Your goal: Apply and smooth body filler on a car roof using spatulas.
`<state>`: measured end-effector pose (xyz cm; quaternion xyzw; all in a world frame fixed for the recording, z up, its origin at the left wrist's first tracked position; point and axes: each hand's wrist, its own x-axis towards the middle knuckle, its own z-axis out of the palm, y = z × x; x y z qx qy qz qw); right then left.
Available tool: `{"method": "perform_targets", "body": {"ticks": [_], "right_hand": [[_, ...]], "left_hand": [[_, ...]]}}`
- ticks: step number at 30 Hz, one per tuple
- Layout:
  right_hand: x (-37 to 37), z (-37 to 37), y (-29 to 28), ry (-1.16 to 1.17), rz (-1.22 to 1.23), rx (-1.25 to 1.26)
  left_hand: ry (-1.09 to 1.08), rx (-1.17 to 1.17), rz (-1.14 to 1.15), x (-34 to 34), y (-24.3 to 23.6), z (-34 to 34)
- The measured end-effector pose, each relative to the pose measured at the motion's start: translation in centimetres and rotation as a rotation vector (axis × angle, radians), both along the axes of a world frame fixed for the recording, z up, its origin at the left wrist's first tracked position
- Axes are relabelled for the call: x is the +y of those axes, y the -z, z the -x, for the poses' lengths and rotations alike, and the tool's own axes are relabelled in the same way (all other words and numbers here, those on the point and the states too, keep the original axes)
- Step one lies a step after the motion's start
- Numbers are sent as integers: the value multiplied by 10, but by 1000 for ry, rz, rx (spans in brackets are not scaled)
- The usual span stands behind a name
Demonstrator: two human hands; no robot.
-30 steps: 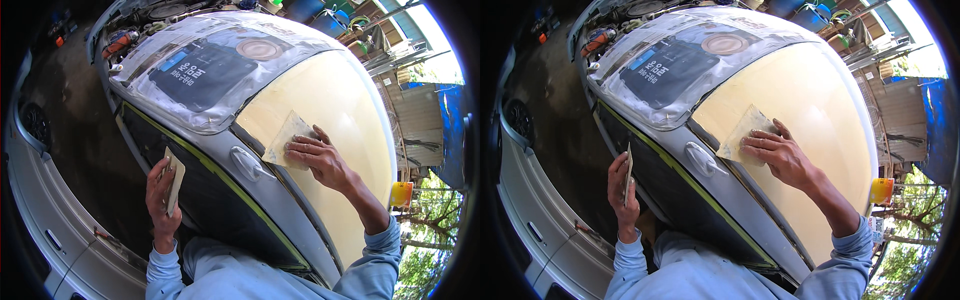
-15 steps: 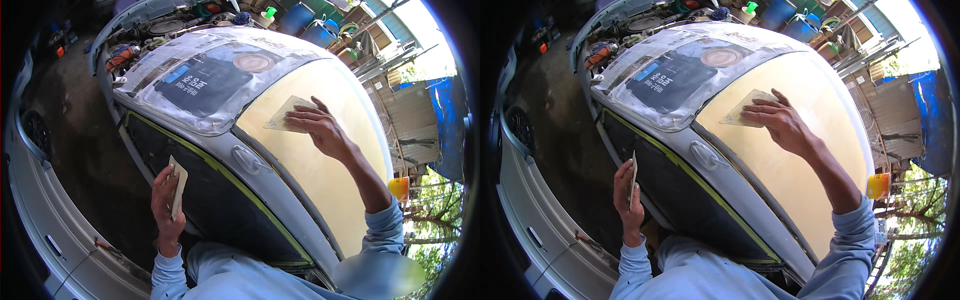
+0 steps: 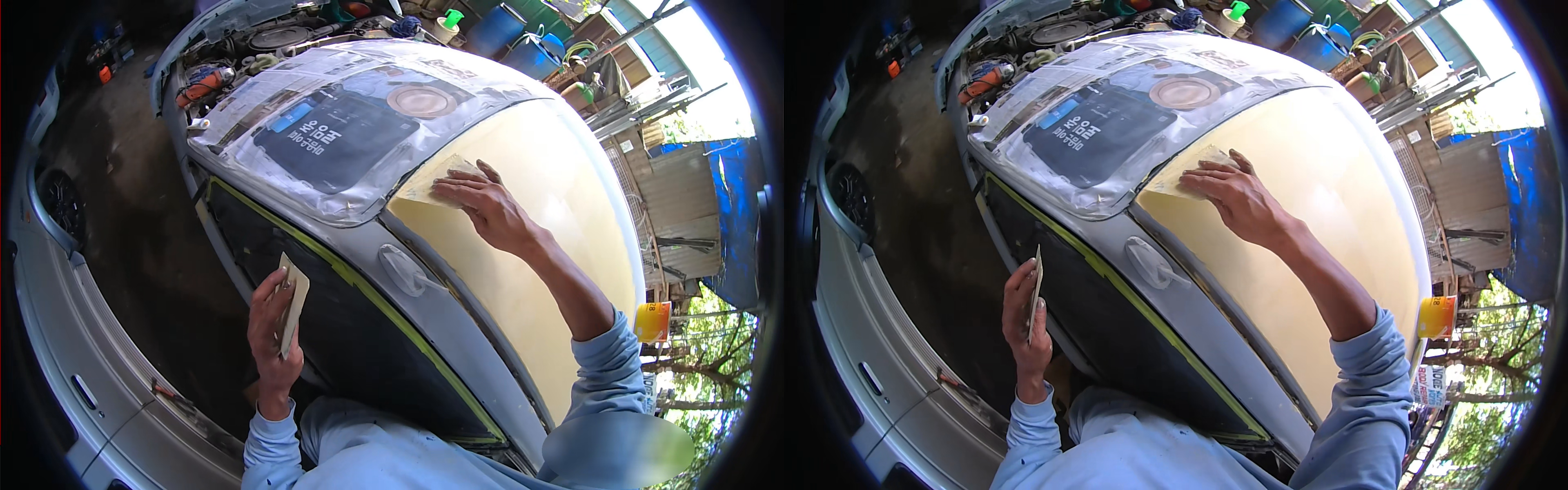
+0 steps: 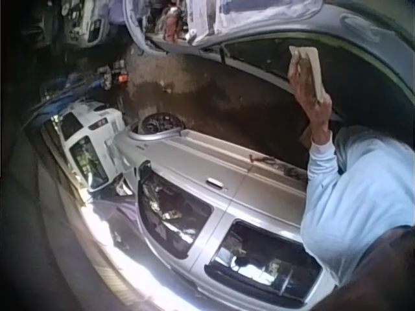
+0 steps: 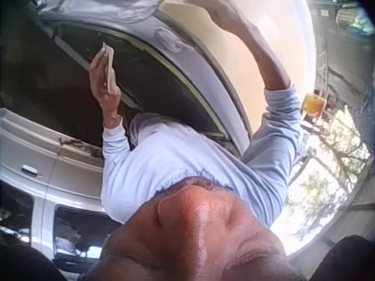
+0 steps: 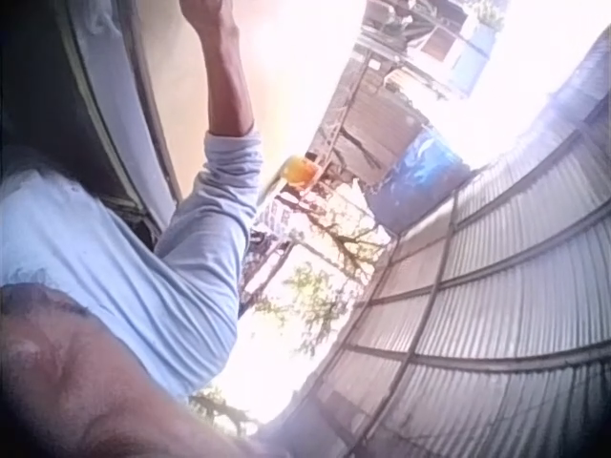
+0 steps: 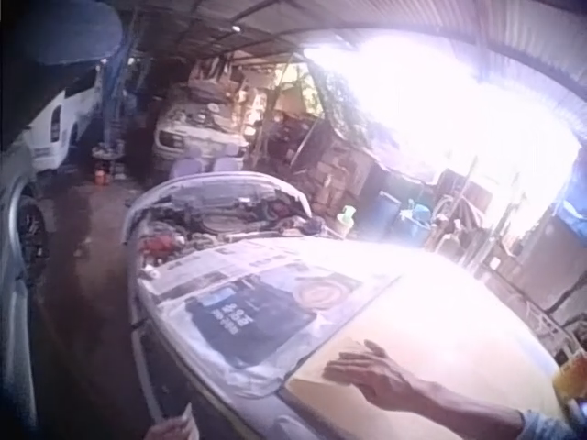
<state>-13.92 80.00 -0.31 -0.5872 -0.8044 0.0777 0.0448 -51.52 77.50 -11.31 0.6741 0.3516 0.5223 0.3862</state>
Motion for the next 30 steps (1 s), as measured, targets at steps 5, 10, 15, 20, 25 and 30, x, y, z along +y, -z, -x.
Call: {"method": "perform_targets", "body": {"ticks": [5, 10, 15, 20, 25, 30], "right_hand": [[-16, -5, -4, 57, 58, 84], [-66, -11, -30, 114, 162, 76], [-80, -12, -51, -4, 62, -94], [-40, 4, -34, -103, -39, -82], [-8, 14, -9, -159, -58, -98], [-4, 12, 3, -148, -43, -100]], "left_hand": [[36, -17, 4, 1, -3, -6], [29, -4, 16, 2, -4, -4], [26, -19, 9, 2, -2, -3], [21, 7, 31, -2, 0, -3], [-28, 4, 25, -4, 4, 4], [-33, 28, 43, -3, 9, 7]]}}
